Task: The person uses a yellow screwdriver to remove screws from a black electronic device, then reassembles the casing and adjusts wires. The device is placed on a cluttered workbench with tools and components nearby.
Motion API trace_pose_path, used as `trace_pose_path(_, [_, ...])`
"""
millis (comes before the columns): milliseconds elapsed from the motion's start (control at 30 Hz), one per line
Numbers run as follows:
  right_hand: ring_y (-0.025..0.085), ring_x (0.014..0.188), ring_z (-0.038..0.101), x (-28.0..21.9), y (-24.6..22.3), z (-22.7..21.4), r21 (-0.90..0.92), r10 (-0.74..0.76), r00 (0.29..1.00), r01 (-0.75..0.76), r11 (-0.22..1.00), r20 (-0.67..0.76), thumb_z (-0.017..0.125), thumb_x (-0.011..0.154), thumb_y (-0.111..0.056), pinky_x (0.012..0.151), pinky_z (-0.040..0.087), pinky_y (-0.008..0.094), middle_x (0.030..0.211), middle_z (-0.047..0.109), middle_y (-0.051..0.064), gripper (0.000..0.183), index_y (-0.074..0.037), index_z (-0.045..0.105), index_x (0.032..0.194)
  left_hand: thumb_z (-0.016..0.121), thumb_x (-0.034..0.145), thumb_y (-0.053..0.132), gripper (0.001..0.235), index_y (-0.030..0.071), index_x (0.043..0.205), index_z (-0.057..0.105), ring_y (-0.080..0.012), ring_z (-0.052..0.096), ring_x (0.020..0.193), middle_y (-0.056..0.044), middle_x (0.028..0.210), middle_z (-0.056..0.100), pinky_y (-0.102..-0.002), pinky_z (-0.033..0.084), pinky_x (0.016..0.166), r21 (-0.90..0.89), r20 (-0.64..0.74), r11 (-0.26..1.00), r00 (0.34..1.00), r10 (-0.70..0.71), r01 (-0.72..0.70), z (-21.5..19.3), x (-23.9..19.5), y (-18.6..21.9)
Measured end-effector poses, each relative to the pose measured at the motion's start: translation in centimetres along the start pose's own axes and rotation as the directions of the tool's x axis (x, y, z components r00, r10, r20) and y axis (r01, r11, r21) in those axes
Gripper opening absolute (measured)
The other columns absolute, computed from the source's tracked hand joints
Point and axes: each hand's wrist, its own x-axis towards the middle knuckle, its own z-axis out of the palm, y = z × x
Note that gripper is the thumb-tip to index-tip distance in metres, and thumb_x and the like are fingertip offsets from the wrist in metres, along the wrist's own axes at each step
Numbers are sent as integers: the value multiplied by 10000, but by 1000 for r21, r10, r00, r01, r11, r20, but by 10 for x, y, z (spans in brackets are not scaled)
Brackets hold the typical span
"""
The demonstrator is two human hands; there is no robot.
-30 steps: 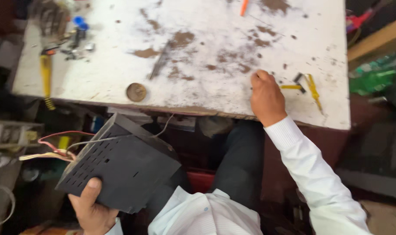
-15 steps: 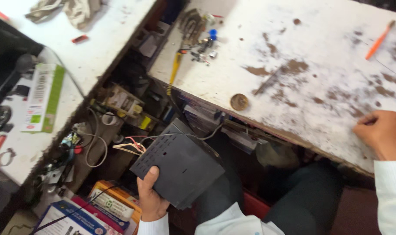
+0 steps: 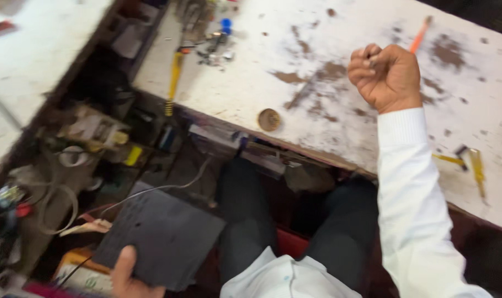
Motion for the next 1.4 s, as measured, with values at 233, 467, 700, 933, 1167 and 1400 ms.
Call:
trace_pose_path(233, [158,733,515,-55,-42,-9,-63,-120,980,112,992,-156,482,922,27,640,469,245,922,575,142,145,71,617,948,565,950,260,607,-12,1488,492,-326,636,1212,-201,1376,622,-486,557,983,234,-40,972,999,6,3,-18,31,-6])
trace_pose_path(467, [133,702,675,-89,-14,-35,-945,-400,873,-324,-52,-278,826,813,-161,712,563,266,836,755,73,147,-52,753,879,548,968,297,612,-54,1467,499,-326,643,1191,-233,1349,629,-464,559,965,379,-26,925,1000,1,8,33,27,-8])
trace_pose_path(700, [191,677,690,-81,12,-54,-847,-365,908,-352,-399,-205,829,802,-194,678,552,342,789,767,116,188,-15,817,858,572,896,269,643,-66,1444,534,-288,656,1128,-213,1278,651,-425,546,960,408,-35,910,998,-59,68,44,31,-12])
trace_pose_path(933, [135,701,647,-20,-35,-74,-517,64,937,-246,820,-344,706,916,-57,615,513,225,823,738,116,148,86,701,881,609,888,223,605,-43,1430,563,-285,643,1158,-217,1350,623,-402,516,991,423,11,905,998,-69,57,-14,64,-30])
trace_pose_path(1167, [171,603,671,76,-40,-62,-898,-419,844,-150,414,-335,741,821,19,560,553,276,709,706,104,75,24,685,771,659,866,178,562,-5,1387,560,-324,663,1122,-238,1308,620,-446,546,962,422,0,905,999,-54,49,-33,68,-48])
trace_pose_path(1400, [231,631,614,104,-14,-31,-791,-441,828,-510,-338,-346,790,870,-131,599,499,393,714,693,162,234,40,696,741,698,815,176,536,32,1320,586,-347,699,1031,-221,1203,658,-500,583,866,502,-46,857,986,161,-117,-10,15,-16])
